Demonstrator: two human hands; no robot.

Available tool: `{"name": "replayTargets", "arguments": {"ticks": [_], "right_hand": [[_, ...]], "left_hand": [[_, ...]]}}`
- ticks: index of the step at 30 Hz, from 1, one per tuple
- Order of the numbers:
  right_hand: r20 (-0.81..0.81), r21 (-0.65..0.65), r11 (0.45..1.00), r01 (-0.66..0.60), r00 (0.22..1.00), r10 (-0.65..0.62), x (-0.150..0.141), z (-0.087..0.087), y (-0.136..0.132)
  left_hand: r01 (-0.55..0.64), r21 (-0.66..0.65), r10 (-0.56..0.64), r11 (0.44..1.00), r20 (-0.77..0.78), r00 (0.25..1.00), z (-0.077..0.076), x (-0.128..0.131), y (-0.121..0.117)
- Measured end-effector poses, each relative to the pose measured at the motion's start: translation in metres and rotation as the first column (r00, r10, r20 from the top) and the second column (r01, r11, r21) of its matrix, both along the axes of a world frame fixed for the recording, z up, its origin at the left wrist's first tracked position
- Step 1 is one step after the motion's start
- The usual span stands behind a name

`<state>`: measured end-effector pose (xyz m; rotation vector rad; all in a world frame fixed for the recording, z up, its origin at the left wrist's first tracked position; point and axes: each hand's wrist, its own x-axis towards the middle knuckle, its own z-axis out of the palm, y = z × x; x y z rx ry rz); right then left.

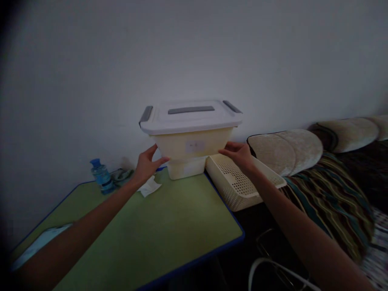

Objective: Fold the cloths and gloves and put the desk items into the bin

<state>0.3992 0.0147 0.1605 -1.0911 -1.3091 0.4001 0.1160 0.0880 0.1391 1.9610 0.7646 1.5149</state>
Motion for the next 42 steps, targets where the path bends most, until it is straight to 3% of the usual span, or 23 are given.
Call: {"name": "replayTargets", "arguments": {"ticks": [5,12,19,28,42], "right_hand": [[-0.033,-0.104,0.994,-0.044,0.999,0.041,-0.014,-0.033,-0.027],[-0.082,-0.231,0.969,-0.085,0.994,0.067,-0.026,-0.082,-0.040],[-0.122,-0.353,0.927,-0.126,0.989,0.088,-0.036,-0.120,-0.048],[-0.172,-0.398,0.910,-0.114,0.984,0.048,-0.041,-0.151,-0.033],[-0.220,-0.459,0.872,-0.169,0.973,0.073,-0.039,-0.165,-0.028]], "left_hand": [[0.066,-0.117,-0.066,0.991,0.007,0.998,-0.037,-0.014,-0.016],[0.161,-0.315,-0.142,0.935,0.084,0.986,-0.095,-0.029,-0.026],[0.171,-0.446,-0.151,0.878,0.081,0.985,-0.131,-0.041,-0.035],[0.146,-0.537,-0.086,0.831,0.135,0.987,-0.158,-0.044,-0.037],[0.114,-0.570,-0.035,0.814,0.148,0.988,-0.164,-0.047,-0.036]]}}
